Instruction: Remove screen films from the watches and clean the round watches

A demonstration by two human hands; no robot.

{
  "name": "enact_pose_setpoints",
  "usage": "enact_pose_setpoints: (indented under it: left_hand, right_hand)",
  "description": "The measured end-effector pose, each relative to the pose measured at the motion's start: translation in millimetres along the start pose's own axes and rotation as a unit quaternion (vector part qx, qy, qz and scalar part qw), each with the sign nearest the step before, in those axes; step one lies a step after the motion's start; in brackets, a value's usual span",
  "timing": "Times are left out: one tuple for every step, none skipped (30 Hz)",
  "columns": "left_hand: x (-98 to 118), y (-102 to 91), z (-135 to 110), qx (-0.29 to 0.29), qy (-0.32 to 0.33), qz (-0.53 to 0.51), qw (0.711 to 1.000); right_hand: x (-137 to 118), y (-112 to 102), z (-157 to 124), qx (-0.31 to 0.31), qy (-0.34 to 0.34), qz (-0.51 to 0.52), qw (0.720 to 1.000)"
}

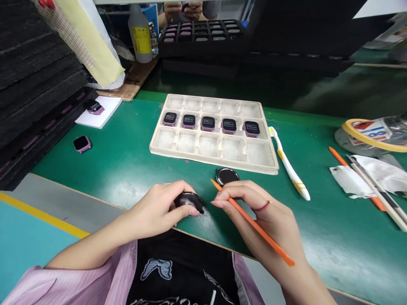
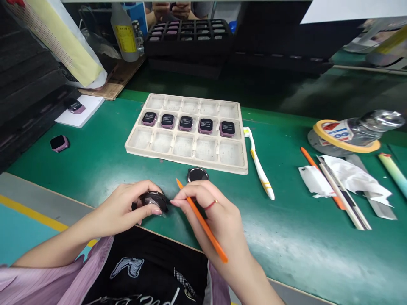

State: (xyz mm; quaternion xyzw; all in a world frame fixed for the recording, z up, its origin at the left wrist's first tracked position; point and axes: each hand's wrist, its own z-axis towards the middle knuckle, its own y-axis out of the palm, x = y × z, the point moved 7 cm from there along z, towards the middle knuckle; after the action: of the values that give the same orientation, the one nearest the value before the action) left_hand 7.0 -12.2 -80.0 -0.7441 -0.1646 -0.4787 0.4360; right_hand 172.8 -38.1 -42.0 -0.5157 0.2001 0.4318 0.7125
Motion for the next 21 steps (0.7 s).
enact_pose_setpoints:
  left_hand:
    - [0,0.0,0,0.000,-0.001,-0.003,1.000]
    - [-1,0.0,0,-0.001,-0.003,-0.006,1.000]
    - [-1,-0.1,0,-0.001,-0.004,-0.007,1.000]
    - [-1,-0.3,0,-0.001,-0.005,-0.008,1.000]
    - [-1,-0.4,0,-0.001,-0.006,-0.009,1.000]
    - [-1,-0.6,-1,-0.001,-0.008,-0.010,1.000]
    - [-2,-0.7,-1,-0.003,-0.011,-0.015,1.000]
    - [-3,-0.5,-2,-0.006,-0.018,-0.024,1.000]
    - [-4,-0.3,-2,-0.011,-0.026,-0.039,0.999]
    - [-5,0.1,-2,-0.017,-0.037,-0.058,0.998]
    - [-6,0.5,-3,-0.023,-0.046,-0.078,0.996]
    - [-7,0.8,-3,-0.029,-0.052,-0.098,0.993]
    - [-7,0.8,-3,-0.032,-0.054,-0.113,0.992]
    - [-7,0.5,-3,-0.034,-0.052,-0.123,0.990]
    - [-7,0.0,-2,-0.034,-0.047,-0.129,0.990]
    - [-7,-0.4,-2,-0.033,-0.042,-0.133,0.990]
    - [-7,-0.6,-2,-0.031,-0.037,-0.136,0.989]
    - [-7,-0.7,-2,-0.029,-0.034,-0.138,0.989]
    - [-7,-0.7,-2,-0.027,-0.032,-0.139,0.989]
    - [-7,-0.5,-2,-0.026,-0.031,-0.139,0.989]
    - [-8,-0.2,-2,-0.026,-0.030,-0.140,0.989]
  right_hand:
    - [3,-4,-1,0.008,0.006,-0.010,1.000]
    - [5,-7,-3,0.015,0.009,-0.020,1.000]
    - [8,-10,-5,0.020,0.012,-0.030,0.999]
    - [10,-13,-7,0.026,0.016,-0.041,0.999]
    - [13,-16,-9,0.035,0.022,-0.052,0.998]
    - [15,-20,-11,0.050,0.026,-0.060,0.997]
    - [17,-24,-14,0.068,0.029,-0.061,0.995]
    - [20,-29,-16,0.085,0.038,-0.055,0.994]
    - [25,-35,-18,0.101,0.051,-0.046,0.992]
    - [30,-42,-19,0.114,0.064,-0.044,0.990]
    - [36,-49,-19,0.122,0.076,-0.058,0.988]
    - [42,-57,-18,0.127,0.084,-0.094,0.984]
    - [49,-66,-16,0.130,0.087,-0.147,0.977]
    - [55,-75,-13,0.128,0.077,-0.211,0.966]
    - [63,-83,-10,0.125,0.063,-0.269,0.953]
    - [74,-89,-6,0.113,0.050,-0.307,0.943]
    - [85,-93,-3,0.101,0.036,-0.332,0.937]
    - [98,-96,1,0.092,0.030,-0.338,0.936]
    - [109,-98,4,0.087,0.020,-0.337,0.937]
    - [118,-99,6,0.085,0.008,-0.331,0.940]
    - [125,-100,8,0.087,-0.001,-0.322,0.943]
